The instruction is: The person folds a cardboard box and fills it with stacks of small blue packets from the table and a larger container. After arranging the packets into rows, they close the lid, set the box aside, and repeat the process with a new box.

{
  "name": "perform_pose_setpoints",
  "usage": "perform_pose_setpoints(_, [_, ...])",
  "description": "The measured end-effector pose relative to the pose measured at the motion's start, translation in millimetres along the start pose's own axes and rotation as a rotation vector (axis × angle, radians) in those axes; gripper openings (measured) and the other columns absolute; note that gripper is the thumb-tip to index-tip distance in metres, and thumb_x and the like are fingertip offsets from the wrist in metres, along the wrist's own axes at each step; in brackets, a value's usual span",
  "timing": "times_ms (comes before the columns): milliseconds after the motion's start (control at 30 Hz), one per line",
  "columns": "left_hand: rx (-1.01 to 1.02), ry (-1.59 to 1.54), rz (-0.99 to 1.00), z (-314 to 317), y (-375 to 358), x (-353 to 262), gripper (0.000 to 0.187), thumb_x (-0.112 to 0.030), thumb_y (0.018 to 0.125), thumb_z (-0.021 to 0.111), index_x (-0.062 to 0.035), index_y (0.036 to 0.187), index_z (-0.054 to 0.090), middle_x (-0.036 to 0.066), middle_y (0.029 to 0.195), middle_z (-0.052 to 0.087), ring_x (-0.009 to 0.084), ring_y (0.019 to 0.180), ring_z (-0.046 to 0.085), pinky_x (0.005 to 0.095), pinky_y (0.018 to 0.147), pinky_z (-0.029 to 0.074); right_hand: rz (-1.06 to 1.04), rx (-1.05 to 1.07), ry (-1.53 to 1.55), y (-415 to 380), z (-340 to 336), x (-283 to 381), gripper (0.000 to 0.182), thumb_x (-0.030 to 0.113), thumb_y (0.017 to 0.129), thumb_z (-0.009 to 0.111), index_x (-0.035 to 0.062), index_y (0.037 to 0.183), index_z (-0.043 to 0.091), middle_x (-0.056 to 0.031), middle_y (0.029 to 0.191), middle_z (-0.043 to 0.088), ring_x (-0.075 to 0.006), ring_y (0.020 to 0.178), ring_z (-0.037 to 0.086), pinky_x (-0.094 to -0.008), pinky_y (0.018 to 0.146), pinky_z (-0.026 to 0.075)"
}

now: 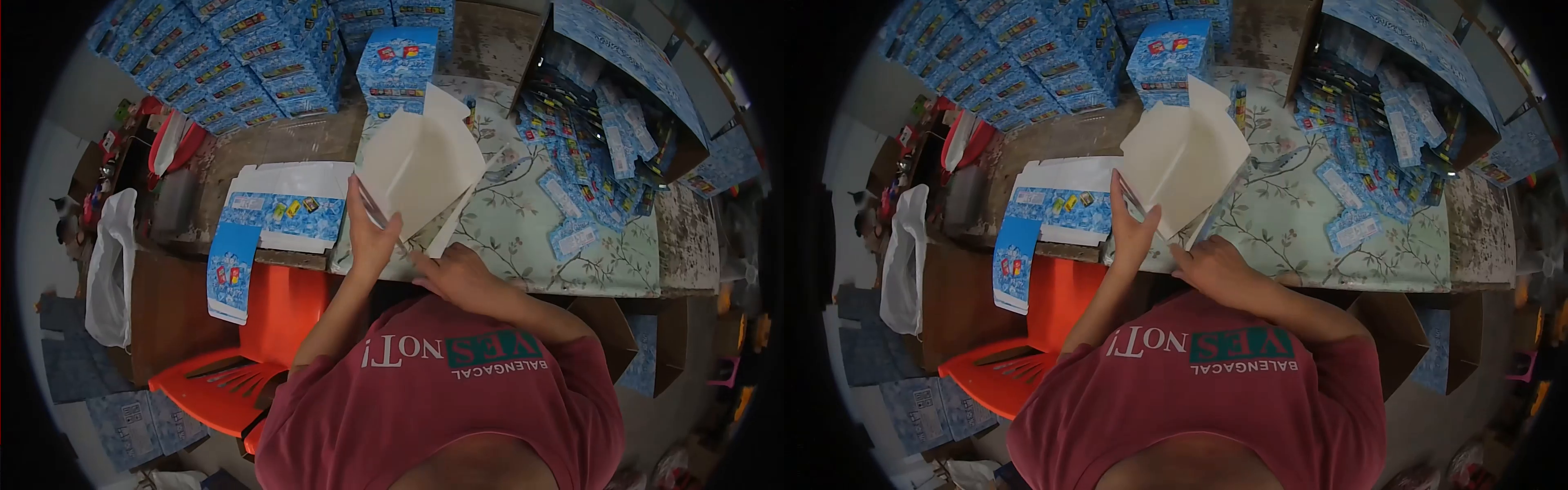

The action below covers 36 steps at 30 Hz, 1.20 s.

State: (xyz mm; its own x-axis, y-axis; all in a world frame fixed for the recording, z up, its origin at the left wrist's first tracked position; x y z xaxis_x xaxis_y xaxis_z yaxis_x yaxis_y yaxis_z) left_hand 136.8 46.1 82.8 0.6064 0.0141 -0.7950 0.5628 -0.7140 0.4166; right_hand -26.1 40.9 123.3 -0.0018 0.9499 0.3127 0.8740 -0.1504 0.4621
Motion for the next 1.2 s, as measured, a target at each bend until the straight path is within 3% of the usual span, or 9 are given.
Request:
perform_pose_setpoints(233, [0.099,-0.478,-0.134,-9,31,38,0.081,-0.002,0.074,0.059,-0.0010,0.144,0.017,0.020,0.141,0.032,0.0282,0.130,0.034,0.0339,0.105,0.029,-0.024,-0.315,-0.326,61,-50,-52,0.028,0.017,0.076,0.069,0.0079,0.102,0.061,-0.0047,0.076,0.060,-0.0242,0.077,0.058,-0.0465,0.081,0.041])
perform_pose_setpoints(367, [0.049,-0.920,-0.561,3,38,62,0.068,-0.004,0.082,0.057,-0.0026,0.142,0.025,0.015,0.134,0.045,0.0253,0.124,0.042,0.0309,0.101,0.033,0.118,0.131,-0.212,87,3,-94,0.011,0.016,0.080,0.066,0.0081,0.081,0.058,-0.0057,0.076,0.061,-0.0249,0.078,0.059,-0.0445,0.084,0.041])
perform_pose_setpoints(533, [0.114,-0.270,-0.139,18,31,58,0.065,-0.008,0.083,0.059,-0.0007,0.140,0.028,0.021,0.128,0.051,0.0298,0.117,0.051,0.0325,0.093,0.041,0.339,0.394,-0.107,92,64,-135,0.012,0.016,0.080,0.065,0.0071,0.086,0.059,-0.0086,0.082,0.061,-0.0261,0.082,0.058,-0.0419,0.084,0.041])
perform_pose_setpoints(600, [-0.017,-0.112,-0.066,9,28,49,0.051,-0.006,0.085,0.058,0.0026,0.131,0.039,0.019,0.111,0.060,0.0259,0.099,0.060,0.0306,0.084,0.046,0.009,-0.202,-0.158,87,8,-99,0.022,0.014,0.081,0.064,0.0041,0.100,0.058,-0.0128,0.099,0.060,-0.0296,0.093,0.056,-0.0387,0.081,0.043])
perform_pose_setpoints(700, [-0.002,-0.065,-0.098,5,28,47,0.053,-0.005,0.084,0.057,0.0036,0.132,0.037,0.024,0.110,0.059,0.0309,0.100,0.061,0.0335,0.084,0.046,0.058,-0.497,-0.200,43,-47,-100,0.035,0.017,0.083,0.062,0.0039,0.114,0.056,-0.0147,0.118,0.054,-0.0331,0.108,0.051,-0.0406,0.089,0.041])
perform_pose_setpoints(767, [0.034,-0.037,-0.126,5,32,42,0.058,-0.003,0.082,0.055,0.0018,0.135,0.032,0.026,0.118,0.054,0.0364,0.105,0.056,0.0356,0.087,0.045,0.504,-0.828,0.139,-3,-69,-154,0.045,0.014,0.083,0.062,0.0046,0.125,0.050,-0.0167,0.122,0.052,-0.0347,0.113,0.048,-0.0427,0.100,0.033])
perform_pose_setpoints(833, [0.086,-0.009,-0.143,11,33,45,0.064,-0.001,0.081,0.054,0.0000,0.139,0.027,0.027,0.126,0.049,0.0420,0.110,0.052,0.0378,0.089,0.044,0.521,-0.656,0.220,-6,-52,-164,0.049,0.021,0.087,0.059,0.0037,0.130,0.045,-0.0178,0.129,0.048,-0.0336,0.122,0.044,-0.0446,0.108,0.024])
perform_pose_setpoints(933, [0.108,0.112,-0.021,17,37,37,0.066,0.000,0.080,0.054,-0.0002,0.140,0.026,0.027,0.128,0.047,0.0429,0.107,0.053,0.0394,0.088,0.045,0.211,0.158,-0.155,17,18,-137,0.052,0.043,0.092,0.046,0.0023,0.122,0.053,-0.0149,0.131,0.048,-0.0305,0.131,0.035,-0.0485,0.112,0.014])
perform_pose_setpoints(1200, [0.125,0.286,0.004,17,38,27,0.070,0.002,0.077,0.054,-0.0011,0.140,0.025,0.027,0.123,0.049,0.0416,0.097,0.058,0.0430,0.076,0.051,0.274,0.378,-0.118,60,30,-143,0.053,0.049,0.093,0.041,0.0021,0.110,0.060,-0.0163,0.116,0.059,-0.0300,0.122,0.045,-0.0498,0.109,0.017])
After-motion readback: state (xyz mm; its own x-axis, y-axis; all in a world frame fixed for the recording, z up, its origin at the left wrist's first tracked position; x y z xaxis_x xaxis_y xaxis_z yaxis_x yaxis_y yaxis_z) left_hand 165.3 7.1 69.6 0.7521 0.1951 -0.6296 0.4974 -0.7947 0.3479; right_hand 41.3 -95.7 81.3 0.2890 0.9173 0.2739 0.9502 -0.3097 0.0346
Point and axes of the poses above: each hand's wrist, its own y-axis towards the middle knuckle, its own z-axis out of the palm, x = y × z, the point moved 9 cm from there along y, towards the middle knuckle
